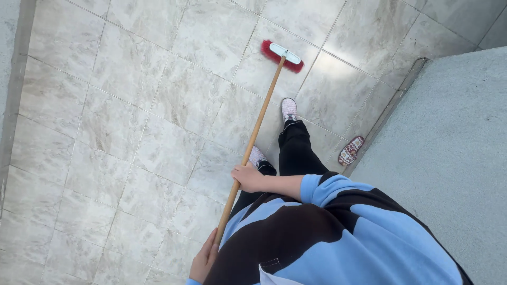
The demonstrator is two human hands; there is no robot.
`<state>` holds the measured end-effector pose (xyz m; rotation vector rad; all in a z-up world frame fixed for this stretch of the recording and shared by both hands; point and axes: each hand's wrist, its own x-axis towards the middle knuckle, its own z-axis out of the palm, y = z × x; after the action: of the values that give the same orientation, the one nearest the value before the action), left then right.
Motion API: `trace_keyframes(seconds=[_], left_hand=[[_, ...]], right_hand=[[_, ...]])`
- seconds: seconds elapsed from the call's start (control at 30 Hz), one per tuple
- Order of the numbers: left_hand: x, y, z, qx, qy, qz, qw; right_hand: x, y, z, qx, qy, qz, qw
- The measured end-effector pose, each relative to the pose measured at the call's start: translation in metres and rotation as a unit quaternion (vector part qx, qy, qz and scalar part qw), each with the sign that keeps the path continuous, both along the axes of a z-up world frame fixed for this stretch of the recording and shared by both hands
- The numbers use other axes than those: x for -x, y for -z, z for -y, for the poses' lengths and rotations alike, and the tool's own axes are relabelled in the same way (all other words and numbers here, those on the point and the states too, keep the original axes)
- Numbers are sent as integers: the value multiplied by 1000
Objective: Sweeping a tiled balcony floor using a red broom.
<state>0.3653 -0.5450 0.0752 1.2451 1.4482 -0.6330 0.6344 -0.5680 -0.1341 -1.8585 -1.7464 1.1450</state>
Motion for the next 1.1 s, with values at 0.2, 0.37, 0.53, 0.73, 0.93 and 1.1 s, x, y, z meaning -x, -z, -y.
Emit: trace_keyframes(seconds=[0.2,0.37,0.53,0.73,0.93,1.1], left_hand=[[-129,91,-41,-36,-5,25,999],[-380,143,-138,-24,74,61,995],[-527,110,-195,-84,142,86,983],[-511,141,-195,-19,77,57,995],[-430,-39,-229,-48,43,-65,996],[-296,38,-147,-37,-78,-32,996]], right_hand=[[-136,88,-65,21,-35,-25,999],[-378,187,-171,72,-112,105,986],[-533,115,-242,95,32,158,982],[-523,168,-240,110,-130,150,974],[-420,-8,-279,63,-164,17,984],[-359,-12,-289,101,-320,-67,940]])
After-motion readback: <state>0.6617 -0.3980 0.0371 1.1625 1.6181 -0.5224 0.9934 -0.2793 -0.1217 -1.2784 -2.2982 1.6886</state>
